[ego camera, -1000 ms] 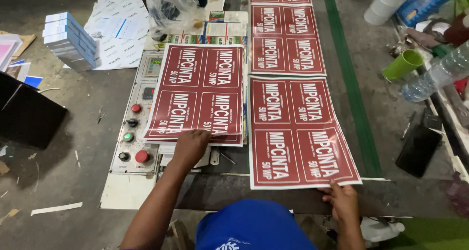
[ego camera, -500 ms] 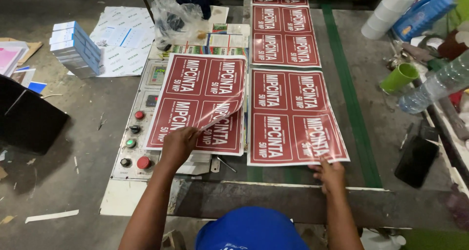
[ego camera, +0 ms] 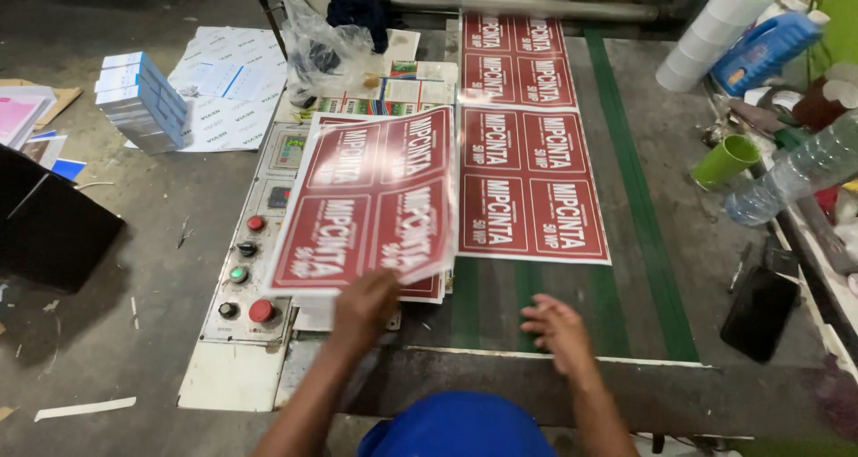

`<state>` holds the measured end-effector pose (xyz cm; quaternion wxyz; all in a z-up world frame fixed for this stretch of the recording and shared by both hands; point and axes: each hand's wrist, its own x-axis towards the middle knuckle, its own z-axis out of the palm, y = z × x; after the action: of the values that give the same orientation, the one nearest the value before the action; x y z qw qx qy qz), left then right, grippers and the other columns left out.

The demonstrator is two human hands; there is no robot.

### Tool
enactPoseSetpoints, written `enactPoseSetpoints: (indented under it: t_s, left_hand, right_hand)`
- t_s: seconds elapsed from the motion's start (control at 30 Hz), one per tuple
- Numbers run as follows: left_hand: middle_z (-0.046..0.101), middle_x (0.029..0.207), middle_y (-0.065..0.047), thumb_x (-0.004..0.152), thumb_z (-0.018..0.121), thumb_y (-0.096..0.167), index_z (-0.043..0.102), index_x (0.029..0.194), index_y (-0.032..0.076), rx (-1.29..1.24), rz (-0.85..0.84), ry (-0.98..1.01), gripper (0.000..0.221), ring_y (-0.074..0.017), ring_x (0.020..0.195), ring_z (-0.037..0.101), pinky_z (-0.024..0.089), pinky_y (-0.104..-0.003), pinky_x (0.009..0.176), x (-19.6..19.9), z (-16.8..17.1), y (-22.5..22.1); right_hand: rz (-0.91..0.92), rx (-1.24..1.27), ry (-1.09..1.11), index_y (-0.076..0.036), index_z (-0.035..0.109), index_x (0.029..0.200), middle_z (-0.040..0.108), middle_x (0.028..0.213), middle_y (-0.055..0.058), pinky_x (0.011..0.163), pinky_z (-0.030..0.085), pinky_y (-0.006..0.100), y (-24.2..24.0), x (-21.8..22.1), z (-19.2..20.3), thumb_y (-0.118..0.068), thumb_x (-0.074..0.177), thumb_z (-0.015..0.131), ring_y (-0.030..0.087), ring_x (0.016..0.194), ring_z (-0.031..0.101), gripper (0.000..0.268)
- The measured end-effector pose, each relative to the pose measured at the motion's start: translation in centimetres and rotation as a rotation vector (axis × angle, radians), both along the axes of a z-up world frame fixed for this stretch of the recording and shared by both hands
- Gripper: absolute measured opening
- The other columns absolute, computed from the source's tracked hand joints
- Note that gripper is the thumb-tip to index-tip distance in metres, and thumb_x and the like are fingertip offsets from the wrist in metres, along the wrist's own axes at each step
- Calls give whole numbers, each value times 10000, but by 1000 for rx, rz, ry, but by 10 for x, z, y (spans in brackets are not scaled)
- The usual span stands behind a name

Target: Sorting and inspecting stacks of printed sticker sheets on a work table.

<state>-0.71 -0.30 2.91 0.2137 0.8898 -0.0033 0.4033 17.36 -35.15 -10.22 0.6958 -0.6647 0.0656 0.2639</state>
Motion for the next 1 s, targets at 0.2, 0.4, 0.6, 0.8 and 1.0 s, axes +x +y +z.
enactPoseSetpoints:
  t_s: [0.2, 0.4, 0.6, 0.8, 1.0]
  left_hand:
    - [715, 1085, -154, 822, 703, 112, 700, 985, 23, 53, -283, 147, 186, -339, 1017, 695, 553, -466, 894, 4, -17, -85]
    - [715, 1097, -143, 852, 740, 198, 713, 1002, 39, 82, -342, 232, 220, -313, 1058, 682, 536, -460, 930, 7, -28, -85]
    - [699, 1296, -137, 891, 730, 301, 736, 1161, 60, 36, -126, 447, 363, -323, 1228, 635, 480, -470, 1061, 8, -49, -2]
    - [675, 1306, -178, 833, 710, 270, 687, 1194, -4, 367, -51, 463, 454, -360, 1232, 623, 490, -501, 993, 7, -65, 41]
    - [764, 1080, -140, 951, 666, 139, 732, 1062, 44, 222, -30, 456, 160, -293, 979, 737, 592, -420, 814, 6, -49, 52]
  right_hand:
    - [401, 181, 27, -92, 567, 1366, 762, 1184, 67, 566, 540, 286, 47, -69, 25, -288, 948, 631, 184, 873, 772, 466]
    - [106, 163, 82, -45, 597, 1286, 756, 1089, 123, 512, 503, 299, 14, -67, -3, -209, 956, 652, 231, 842, 766, 373]
    - [-178, 89, 12, -43, 614, 1253, 751, 1071, 109, 517, 493, 296, -63, -59, -19, -185, 983, 631, 225, 809, 740, 305]
    - [-300, -26, 22, -43, 619, 1268, 737, 1073, 118, 533, 479, 297, -127, -57, -21, -177, 1010, 610, 231, 816, 728, 291]
    - [-363, -175, 93, 0, 593, 1303, 727, 1088, 161, 559, 496, 324, -138, -73, 5, -173, 1041, 587, 247, 846, 729, 314]
